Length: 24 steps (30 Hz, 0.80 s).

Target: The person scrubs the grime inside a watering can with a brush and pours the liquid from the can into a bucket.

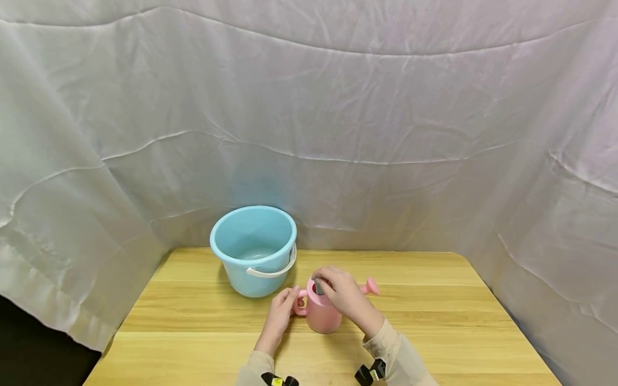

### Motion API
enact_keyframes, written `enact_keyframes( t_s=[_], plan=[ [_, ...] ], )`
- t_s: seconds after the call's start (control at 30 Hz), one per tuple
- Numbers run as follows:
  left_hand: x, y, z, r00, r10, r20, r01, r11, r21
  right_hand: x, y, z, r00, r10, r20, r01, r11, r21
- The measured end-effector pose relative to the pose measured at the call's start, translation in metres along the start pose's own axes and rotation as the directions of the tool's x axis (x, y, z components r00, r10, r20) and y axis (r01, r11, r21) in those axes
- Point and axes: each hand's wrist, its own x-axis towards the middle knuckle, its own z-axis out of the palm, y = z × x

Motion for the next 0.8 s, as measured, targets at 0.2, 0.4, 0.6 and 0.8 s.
enact_keyframes(
  t_s=[0.2,0.4,0.6,0.8],
  plan=[
    [0.0003,0.0005,-0.0001,1.0,-0.003,-0.003,0.003,1.0,0.005,-0.0006,0.0024,0.0029,1.0,0.001,0.011,-0.001,1.0,0.0],
    [0.0006,0.0014,0.0009,1.0,-0.012,-0.005,0.012,1.0,0.001,-0.0016,0.0035,0.0051,1.0,0.003,-0.007,-0.003,1.0,0.009],
    [0.0001,0.0018,0.001,1.0,-0.015,-0.013,0.015,1.0,0.012,-0.0026,0.0056,0.0073,0.999,-0.003,-0.05,0.001,1.0,-0.025],
    [0.0003,0.0003,0.0,1.0,-0.006,-0.014,0.006,1.0,0.018,-0.0025,0.0069,0.005,0.997,-0.023,-0.079,0.02,0.999,-0.039]
  ],
)
